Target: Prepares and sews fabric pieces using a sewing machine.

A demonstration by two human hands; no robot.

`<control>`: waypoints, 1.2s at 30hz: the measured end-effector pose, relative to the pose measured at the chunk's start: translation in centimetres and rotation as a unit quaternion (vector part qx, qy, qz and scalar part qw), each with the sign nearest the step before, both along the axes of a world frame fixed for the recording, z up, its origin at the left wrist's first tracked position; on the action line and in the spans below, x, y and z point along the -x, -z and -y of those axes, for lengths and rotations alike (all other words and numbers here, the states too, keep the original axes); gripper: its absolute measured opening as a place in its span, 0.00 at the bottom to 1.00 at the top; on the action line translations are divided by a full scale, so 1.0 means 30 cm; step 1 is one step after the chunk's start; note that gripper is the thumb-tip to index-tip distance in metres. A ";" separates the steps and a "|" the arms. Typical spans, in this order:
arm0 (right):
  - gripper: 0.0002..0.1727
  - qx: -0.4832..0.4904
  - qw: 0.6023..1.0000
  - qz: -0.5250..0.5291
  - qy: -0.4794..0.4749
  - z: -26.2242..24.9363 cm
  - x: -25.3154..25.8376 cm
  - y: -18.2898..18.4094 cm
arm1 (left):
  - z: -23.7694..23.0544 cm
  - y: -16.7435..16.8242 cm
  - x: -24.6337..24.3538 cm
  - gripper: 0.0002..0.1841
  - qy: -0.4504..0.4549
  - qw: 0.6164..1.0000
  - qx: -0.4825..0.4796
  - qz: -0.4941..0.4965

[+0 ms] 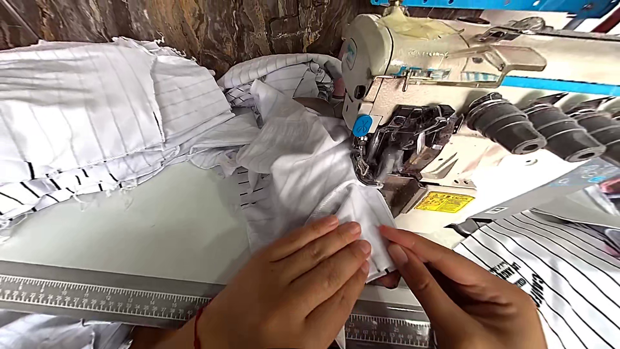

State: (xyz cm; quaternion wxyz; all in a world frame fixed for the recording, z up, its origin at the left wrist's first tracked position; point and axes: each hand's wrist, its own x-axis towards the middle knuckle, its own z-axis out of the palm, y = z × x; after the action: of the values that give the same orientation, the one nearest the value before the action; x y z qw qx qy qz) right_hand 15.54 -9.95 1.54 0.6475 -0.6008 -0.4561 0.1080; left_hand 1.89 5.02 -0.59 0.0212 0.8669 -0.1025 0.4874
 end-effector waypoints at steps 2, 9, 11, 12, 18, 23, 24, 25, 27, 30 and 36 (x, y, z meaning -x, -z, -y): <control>0.11 -0.001 1.000 -0.009 0.012 -0.021 0.001 -0.007 | -0.030 -0.027 -0.004 0.10 0.015 1.000 -0.013 -0.020; 0.10 -0.003 0.999 -0.021 0.034 -0.058 0.011 -0.010 | -0.111 -0.091 -0.016 0.15 0.068 0.991 -0.036 -0.110; 0.11 0.000 0.999 -0.023 0.036 -0.057 0.015 -0.014 | -0.116 -0.103 -0.013 0.15 0.075 0.989 -0.035 -0.123; 0.11 0.001 0.999 -0.026 0.037 -0.058 0.016 -0.015 | -0.119 -0.108 -0.012 0.15 0.077 0.988 -0.034 -0.126; 0.11 0.034 0.998 -0.005 0.045 -0.074 0.011 -0.036 | -0.170 -0.146 -0.032 0.18 0.080 0.985 -0.043 -0.145; 0.15 0.100 0.988 0.105 0.054 -0.048 0.001 -0.040 | -0.210 -0.206 -0.046 0.20 0.099 0.973 -0.056 -0.200; 0.15 0.110 0.984 0.129 0.060 -0.043 0.001 -0.040 | -0.215 -0.213 -0.047 0.20 0.103 0.971 -0.057 -0.209; 0.16 0.119 0.980 0.148 0.066 -0.040 0.003 -0.041 | -0.219 -0.220 -0.046 0.21 0.106 0.968 -0.057 -0.219; 0.16 0.133 0.973 0.172 0.082 -0.042 0.003 -0.043 | -0.229 -0.228 -0.048 0.21 0.108 0.965 -0.059 -0.232; 0.17 0.150 0.968 0.178 0.093 -0.051 -0.004 -0.051 | -0.259 -0.247 -0.069 0.21 0.105 0.961 -0.057 -0.248; 0.18 0.165 0.965 0.186 0.085 -0.044 0.004 -0.053 | -0.375 -0.302 -0.152 0.24 0.092 0.945 -0.026 -0.311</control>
State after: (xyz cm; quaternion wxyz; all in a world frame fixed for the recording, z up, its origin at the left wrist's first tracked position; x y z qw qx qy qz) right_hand 15.42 -8.63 3.14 0.4499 -0.7454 -0.4916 0.0129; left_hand 6.46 16.27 8.47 0.0747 0.9624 -0.1829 0.1862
